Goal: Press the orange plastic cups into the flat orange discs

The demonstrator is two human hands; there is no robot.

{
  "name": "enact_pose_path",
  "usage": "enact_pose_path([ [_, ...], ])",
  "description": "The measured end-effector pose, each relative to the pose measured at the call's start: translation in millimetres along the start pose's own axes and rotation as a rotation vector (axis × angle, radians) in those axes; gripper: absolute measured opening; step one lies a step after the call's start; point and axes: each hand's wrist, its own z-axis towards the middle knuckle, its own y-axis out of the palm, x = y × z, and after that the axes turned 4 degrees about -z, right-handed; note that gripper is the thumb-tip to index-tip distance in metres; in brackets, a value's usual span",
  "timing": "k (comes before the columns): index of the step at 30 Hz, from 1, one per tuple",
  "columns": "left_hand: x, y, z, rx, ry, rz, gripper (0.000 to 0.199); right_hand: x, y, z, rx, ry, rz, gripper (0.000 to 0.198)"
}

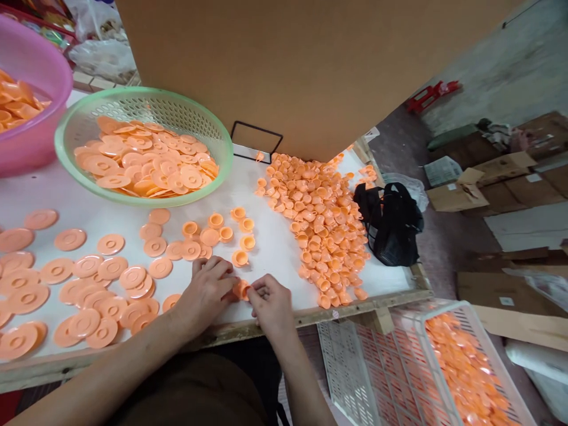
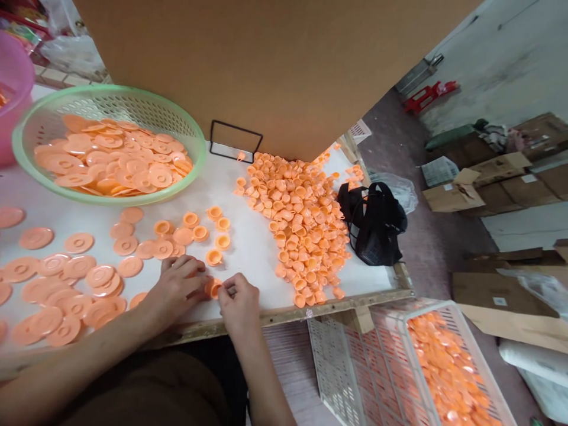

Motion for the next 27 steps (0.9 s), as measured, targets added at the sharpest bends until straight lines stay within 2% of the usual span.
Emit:
enact_pose_path([
  [5,6.8,-6.3,0.9,-0.025,-0.076,-0.083,0.009,-1.2,12.8,3.1,-0.014,-0.043,-0.038,0.015],
  [7,13.7,-9.1,3.5,-0.064,-0.193,-0.189,0.014,-1.1,11.2,3.7,-0.008,-0.085,-0.068,0.016],
  [11,23.0,-3.7,11.7,-0.178,-0.545,-0.423,0.019,0.5,9.6,2.5,-0.009,-0.128,-0.121,0.015],
  [13,22.8,1.7,14.3,-0.203,-0.606,-0.43,0.014,3.2,12.1,1.7,0.003,-0.136,-0.146,0.017],
  [16,20.4,7.1,14.3,-0.173,-0.576,-0.434,0.007,8.0,17.2,1.3,0.031,-0.153,-0.159,0.019],
  [23,18.6,4.0,8.3,-0.13,-0.505,-0.444,0.01,10.3,19.5,11.6,0.025,-0.232,-0.146,0.017],
  [25,8.2,-4.9,10.5,-0.059,-0.447,-0.371,0.018,6.4,18.6,21.1,0.075,-0.241,-0.134,0.016],
  [27,-8.6,-18.2,16.0,0.088,-0.389,-0.175,0.022,0.8,15.8,32.1,0.112,-0.237,-0.104,0.019],
])
